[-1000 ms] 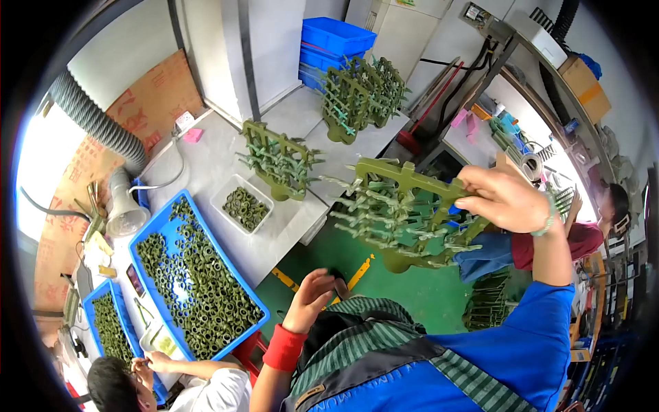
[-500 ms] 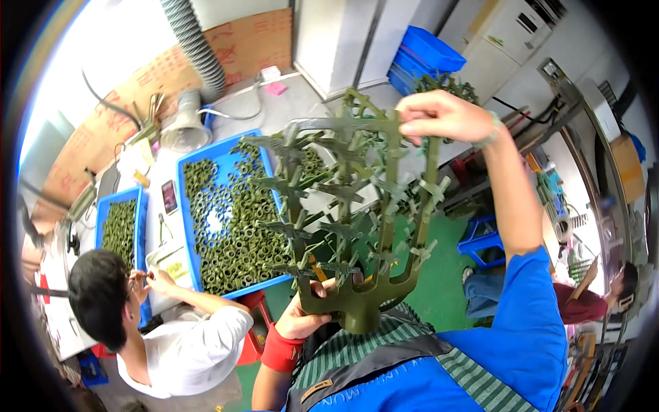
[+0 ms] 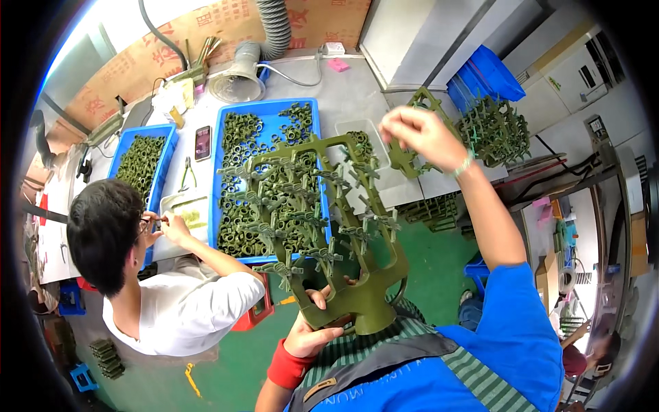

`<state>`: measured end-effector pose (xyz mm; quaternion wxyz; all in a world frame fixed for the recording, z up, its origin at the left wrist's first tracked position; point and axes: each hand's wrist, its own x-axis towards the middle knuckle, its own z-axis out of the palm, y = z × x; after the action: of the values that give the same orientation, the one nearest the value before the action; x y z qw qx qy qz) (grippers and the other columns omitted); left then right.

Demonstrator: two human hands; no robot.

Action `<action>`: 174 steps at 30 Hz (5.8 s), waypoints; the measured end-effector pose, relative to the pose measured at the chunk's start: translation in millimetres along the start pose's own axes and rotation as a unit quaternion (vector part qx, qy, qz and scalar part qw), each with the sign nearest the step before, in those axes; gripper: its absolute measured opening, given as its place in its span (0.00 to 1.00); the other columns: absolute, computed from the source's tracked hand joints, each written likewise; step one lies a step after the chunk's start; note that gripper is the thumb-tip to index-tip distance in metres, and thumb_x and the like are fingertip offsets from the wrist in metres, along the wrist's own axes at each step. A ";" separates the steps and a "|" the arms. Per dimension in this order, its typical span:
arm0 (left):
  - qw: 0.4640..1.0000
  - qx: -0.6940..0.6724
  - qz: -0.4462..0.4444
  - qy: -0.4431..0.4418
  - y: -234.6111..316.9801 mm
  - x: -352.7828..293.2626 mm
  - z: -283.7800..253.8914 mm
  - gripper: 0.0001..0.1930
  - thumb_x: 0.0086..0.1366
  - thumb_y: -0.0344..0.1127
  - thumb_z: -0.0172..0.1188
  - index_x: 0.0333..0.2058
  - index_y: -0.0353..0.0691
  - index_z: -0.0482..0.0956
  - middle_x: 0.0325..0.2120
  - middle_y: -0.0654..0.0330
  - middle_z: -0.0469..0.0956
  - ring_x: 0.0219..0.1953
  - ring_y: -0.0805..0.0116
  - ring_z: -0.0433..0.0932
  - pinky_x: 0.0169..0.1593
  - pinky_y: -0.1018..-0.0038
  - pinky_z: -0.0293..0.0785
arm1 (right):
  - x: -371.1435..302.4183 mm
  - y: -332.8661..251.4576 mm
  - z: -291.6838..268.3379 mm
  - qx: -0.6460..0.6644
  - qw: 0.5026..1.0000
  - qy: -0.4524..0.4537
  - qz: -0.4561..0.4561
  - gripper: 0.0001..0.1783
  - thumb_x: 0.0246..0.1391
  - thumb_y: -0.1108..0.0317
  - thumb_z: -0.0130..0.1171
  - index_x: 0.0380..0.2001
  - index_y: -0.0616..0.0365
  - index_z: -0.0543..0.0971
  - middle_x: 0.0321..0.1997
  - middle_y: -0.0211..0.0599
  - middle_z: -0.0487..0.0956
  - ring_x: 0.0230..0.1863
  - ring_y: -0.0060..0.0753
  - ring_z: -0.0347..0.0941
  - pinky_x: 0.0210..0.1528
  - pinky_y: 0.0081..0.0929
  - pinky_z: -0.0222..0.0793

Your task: The person organizes green plastic frames on a table and then uses pliers and a heat tool to remove small plastic components from the frames.

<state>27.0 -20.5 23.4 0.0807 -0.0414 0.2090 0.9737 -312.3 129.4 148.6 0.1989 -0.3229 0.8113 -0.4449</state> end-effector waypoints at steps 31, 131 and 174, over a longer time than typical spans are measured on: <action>0.976 0.205 0.033 0.067 -13.9 -5.0 -23.1 0.27 0.48 0.14 0.64 0.41 0.46 0.62 0.64 0.46 0.53 0.66 0.51 0.58 0.66 0.58 0.57 | -111.3 44.1 111.4 -0.130 0.988 0.045 0.068 0.18 0.56 0.58 0.65 0.37 0.61 0.73 0.38 0.40 0.74 0.40 0.40 0.75 0.42 0.34 0.71; 0.773 0.584 0.232 0.083 -16.9 76.5 0.2 0.36 0.53 0.25 0.67 0.60 0.35 0.60 0.55 0.48 0.65 0.59 0.47 0.63 0.61 0.57 0.62 | -125.0 -18.5 156.7 -0.192 0.978 0.057 -0.056 0.29 0.56 0.51 0.63 0.50 0.65 0.75 0.42 0.48 0.78 0.38 0.50 0.78 0.40 0.37 0.75; 0.973 0.228 0.025 -0.030 5.5 -10.3 -7.1 0.29 0.50 0.15 0.67 0.44 0.49 0.62 0.67 0.46 0.46 0.70 0.47 0.50 0.67 0.52 0.62 | -138.9 101.4 156.7 0.497 0.822 -0.054 0.273 0.20 0.69 0.54 0.47 0.45 0.60 0.77 0.40 0.33 0.81 0.41 0.24 0.78 0.46 0.27 0.76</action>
<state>36.4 -29.8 20.4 0.0700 0.0126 0.4239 0.9029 -152.9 173.8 -15.0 0.4896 0.0313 0.5228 -0.6971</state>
